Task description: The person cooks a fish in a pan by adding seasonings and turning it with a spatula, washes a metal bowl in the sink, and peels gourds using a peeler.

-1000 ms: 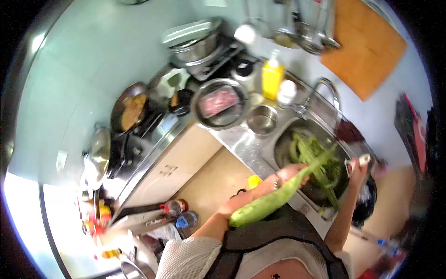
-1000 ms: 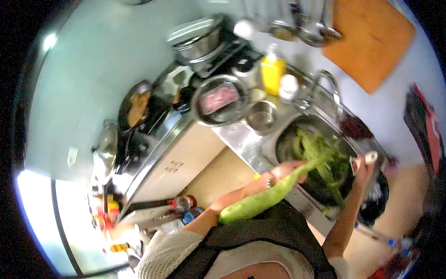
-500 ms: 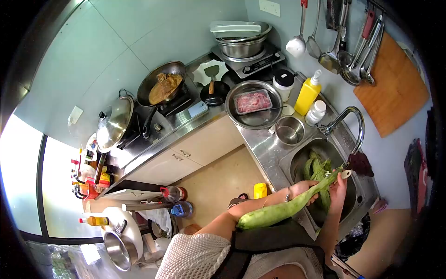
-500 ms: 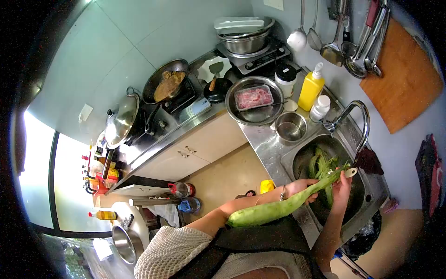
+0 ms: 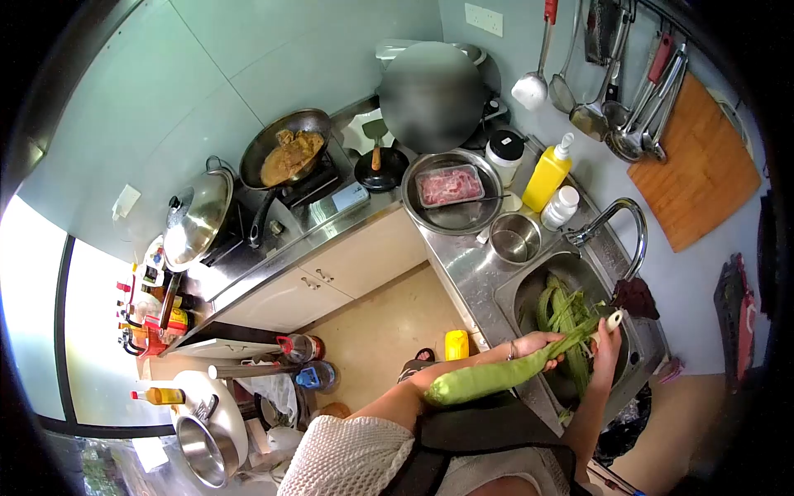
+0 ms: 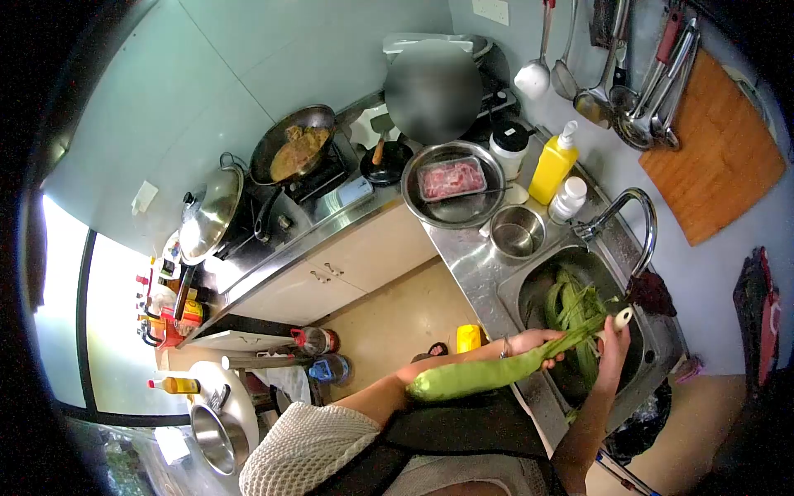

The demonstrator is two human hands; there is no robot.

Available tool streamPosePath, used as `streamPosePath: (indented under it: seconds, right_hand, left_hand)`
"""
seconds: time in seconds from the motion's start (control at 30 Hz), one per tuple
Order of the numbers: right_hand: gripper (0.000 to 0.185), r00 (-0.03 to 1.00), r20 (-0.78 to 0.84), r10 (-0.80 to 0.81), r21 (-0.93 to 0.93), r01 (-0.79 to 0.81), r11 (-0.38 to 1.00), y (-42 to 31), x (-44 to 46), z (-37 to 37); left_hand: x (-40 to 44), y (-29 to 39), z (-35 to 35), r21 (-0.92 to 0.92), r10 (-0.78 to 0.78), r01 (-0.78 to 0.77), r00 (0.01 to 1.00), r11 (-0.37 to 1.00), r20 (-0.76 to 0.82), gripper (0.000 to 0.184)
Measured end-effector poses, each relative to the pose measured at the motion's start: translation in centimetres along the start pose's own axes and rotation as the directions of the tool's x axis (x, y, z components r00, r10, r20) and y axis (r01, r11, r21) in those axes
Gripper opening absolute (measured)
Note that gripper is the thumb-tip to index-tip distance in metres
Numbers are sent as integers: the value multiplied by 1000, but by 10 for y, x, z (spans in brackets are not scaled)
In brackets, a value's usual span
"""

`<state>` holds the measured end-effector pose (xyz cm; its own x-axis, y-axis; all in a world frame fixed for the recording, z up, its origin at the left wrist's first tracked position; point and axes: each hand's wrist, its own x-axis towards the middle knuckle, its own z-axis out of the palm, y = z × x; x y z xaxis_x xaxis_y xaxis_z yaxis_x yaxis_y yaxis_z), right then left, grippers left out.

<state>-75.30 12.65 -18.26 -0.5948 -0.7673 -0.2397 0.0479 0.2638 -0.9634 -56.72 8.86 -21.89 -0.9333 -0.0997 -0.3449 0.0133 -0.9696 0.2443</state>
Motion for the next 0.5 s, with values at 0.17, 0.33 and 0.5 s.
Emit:
streamPosePath:
  seconds: [0.17, 0.33, 0.5]
  right_hand:
    - [39, 979, -202, 28, -234, -76, 969, 16, 23, -35]
    - [44, 921, -211, -329, -361, 239, 901, 49, 47, -46]
    - [31, 760, -86, -644, -972, 78, 222, 28, 33, -32]
  left_hand:
    - [1, -2, -5, -149, -104, 118, 990, 982, 97, 30]
    - [-7, 0, 0, -124, -131, 146, 984, 981, 121, 28]
    - [-5, 3, -5, -104, -143, 156, 982, 982, 127, 28]
